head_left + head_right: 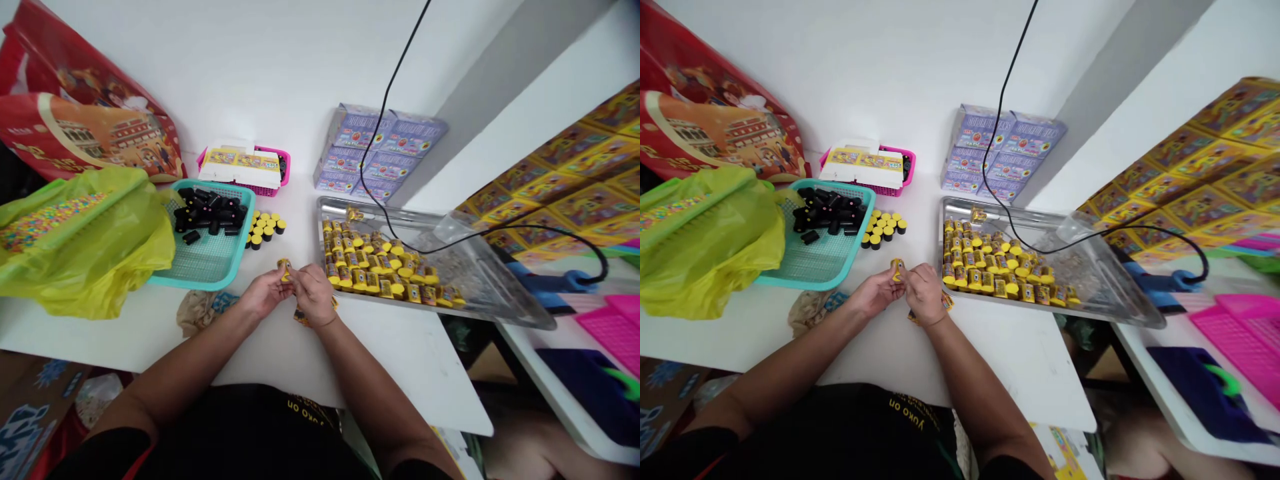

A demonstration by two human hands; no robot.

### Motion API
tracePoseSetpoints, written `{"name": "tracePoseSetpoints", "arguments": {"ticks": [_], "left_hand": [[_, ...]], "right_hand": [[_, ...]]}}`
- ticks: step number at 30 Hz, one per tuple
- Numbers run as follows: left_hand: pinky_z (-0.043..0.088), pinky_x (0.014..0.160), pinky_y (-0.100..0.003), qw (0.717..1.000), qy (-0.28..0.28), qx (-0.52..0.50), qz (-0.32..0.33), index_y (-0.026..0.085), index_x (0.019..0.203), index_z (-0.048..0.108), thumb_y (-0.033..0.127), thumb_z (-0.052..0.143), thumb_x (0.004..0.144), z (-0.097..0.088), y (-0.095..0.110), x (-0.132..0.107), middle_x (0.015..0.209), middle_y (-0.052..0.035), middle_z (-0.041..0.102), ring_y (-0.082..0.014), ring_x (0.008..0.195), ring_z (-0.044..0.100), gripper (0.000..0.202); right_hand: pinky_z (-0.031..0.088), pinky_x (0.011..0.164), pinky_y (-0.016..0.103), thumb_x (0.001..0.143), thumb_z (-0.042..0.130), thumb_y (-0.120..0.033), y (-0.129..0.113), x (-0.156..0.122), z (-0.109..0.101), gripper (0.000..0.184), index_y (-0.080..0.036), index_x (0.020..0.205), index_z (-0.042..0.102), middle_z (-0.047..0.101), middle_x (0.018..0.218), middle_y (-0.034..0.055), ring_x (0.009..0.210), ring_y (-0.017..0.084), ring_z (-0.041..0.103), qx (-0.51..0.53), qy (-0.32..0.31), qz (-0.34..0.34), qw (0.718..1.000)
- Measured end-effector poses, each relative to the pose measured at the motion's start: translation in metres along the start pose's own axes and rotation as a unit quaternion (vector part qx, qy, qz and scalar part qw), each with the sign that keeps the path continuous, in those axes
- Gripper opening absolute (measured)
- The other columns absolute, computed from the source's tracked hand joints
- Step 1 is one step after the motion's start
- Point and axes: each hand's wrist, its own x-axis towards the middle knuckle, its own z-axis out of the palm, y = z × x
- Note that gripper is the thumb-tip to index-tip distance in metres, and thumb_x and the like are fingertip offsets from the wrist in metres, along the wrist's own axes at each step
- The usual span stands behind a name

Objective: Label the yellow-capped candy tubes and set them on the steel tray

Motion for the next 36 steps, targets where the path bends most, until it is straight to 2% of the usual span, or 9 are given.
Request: {"name": "tracePoseSetpoints", "arguments": {"ticks": [6,11,15,20,25,28,31,34,36], "left_hand": [[0.045,0.059,-0.022,0.999,-0.006,0.026,-0.024,0.013,0.082,0.062,0.037,0.070,0.077,0.001,0.007,0.000,0.071,-0.0042,0.066,-0.0124,0.064,0.063,0.026],[0.045,0.055,-0.022,0.997,0.036,0.068,0.031,0.015,0.076,0.056,0.038,0.072,0.074,0.001,0.013,0.000,0.066,-0.0038,0.066,-0.0134,0.058,0.063,0.029],[0.043,0.051,-0.022,0.988,0.066,0.106,0.096,0.016,0.076,0.053,0.038,0.078,0.066,0.000,0.007,-0.001,0.065,-0.0010,0.065,-0.0121,0.052,0.061,0.035],[0.041,0.047,-0.022,0.979,0.063,0.157,0.118,0.016,0.082,0.053,0.048,0.075,0.066,0.002,0.002,-0.003,0.058,0.0004,0.062,-0.0120,0.046,0.057,0.042],[0.041,0.046,-0.022,0.973,0.052,0.196,0.106,0.017,0.088,0.050,0.056,0.067,0.072,0.002,0.004,-0.004,0.064,-0.0042,0.067,-0.0141,0.048,0.061,0.046],[0.037,0.043,-0.020,0.967,0.074,0.228,0.085,0.017,0.080,0.051,0.052,0.068,0.071,-0.002,-0.001,-0.001,0.061,-0.0038,0.066,-0.0115,0.044,0.057,0.041],[0.031,0.039,-0.020,0.955,0.083,0.271,0.090,0.017,0.073,0.052,0.050,0.069,0.069,-0.008,-0.007,0.007,0.053,0.0002,0.059,-0.0092,0.038,0.050,0.037],[0.026,0.038,-0.021,0.933,0.096,0.328,0.111,0.019,0.065,0.051,0.048,0.069,0.066,-0.013,-0.005,0.014,0.046,0.0036,0.051,-0.0086,0.036,0.042,0.034],[0.027,0.040,-0.021,0.908,0.106,0.383,0.131,0.020,0.061,0.048,0.047,0.068,0.065,-0.014,-0.003,0.015,0.044,0.0050,0.046,-0.0094,0.038,0.039,0.034]], "right_hand": [[0.046,0.064,0.030,0.092,0.050,-0.020,-0.002,0.000,0.002,0.018,-0.021,0.092,0.067,0.058,0.069,0.0022,0.069,0.016,0.055,0.053,0.019,0.049,0.997],[0.050,0.070,0.030,0.093,0.050,-0.024,-0.007,0.003,-0.004,0.016,-0.020,0.100,0.064,0.062,0.081,0.0037,0.077,0.016,0.060,0.088,-0.002,0.086,0.992],[0.051,0.077,0.033,0.087,0.058,-0.028,-0.014,0.006,-0.005,0.028,-0.020,0.114,0.059,0.064,0.092,0.0061,0.084,0.018,0.061,0.075,-0.042,0.078,0.993],[0.050,0.069,0.029,0.082,0.057,-0.025,-0.017,0.007,-0.001,0.019,-0.018,0.099,0.063,0.063,0.079,0.0036,0.075,0.017,0.060,0.007,-0.032,0.076,0.997],[0.049,0.074,0.030,0.081,0.055,-0.027,0.025,0.033,-0.023,0.022,-0.017,0.098,0.065,0.065,0.086,0.0064,0.079,0.019,0.061,-0.132,-0.009,0.144,0.981],[0.046,0.083,0.034,0.081,0.054,-0.026,0.070,0.064,-0.044,0.027,-0.013,0.103,0.065,0.067,0.098,0.0120,0.092,0.024,0.060,-0.271,-0.045,0.224,0.935],[0.044,0.083,0.034,0.084,0.052,-0.023,0.107,0.093,-0.055,0.029,-0.010,0.108,0.063,0.066,0.105,0.0170,0.099,0.026,0.059,-0.348,-0.138,0.292,0.880],[0.043,0.081,0.034,0.084,0.056,-0.025,0.119,0.109,-0.056,0.024,-0.010,0.100,0.066,0.066,0.104,0.0193,0.100,0.028,0.059,-0.353,-0.196,0.309,0.861],[0.043,0.082,0.033,0.086,0.057,-0.027,0.108,0.109,-0.057,0.020,-0.012,0.093,0.067,0.066,0.103,0.0179,0.100,0.026,0.059,-0.351,-0.194,0.303,0.865]]}}
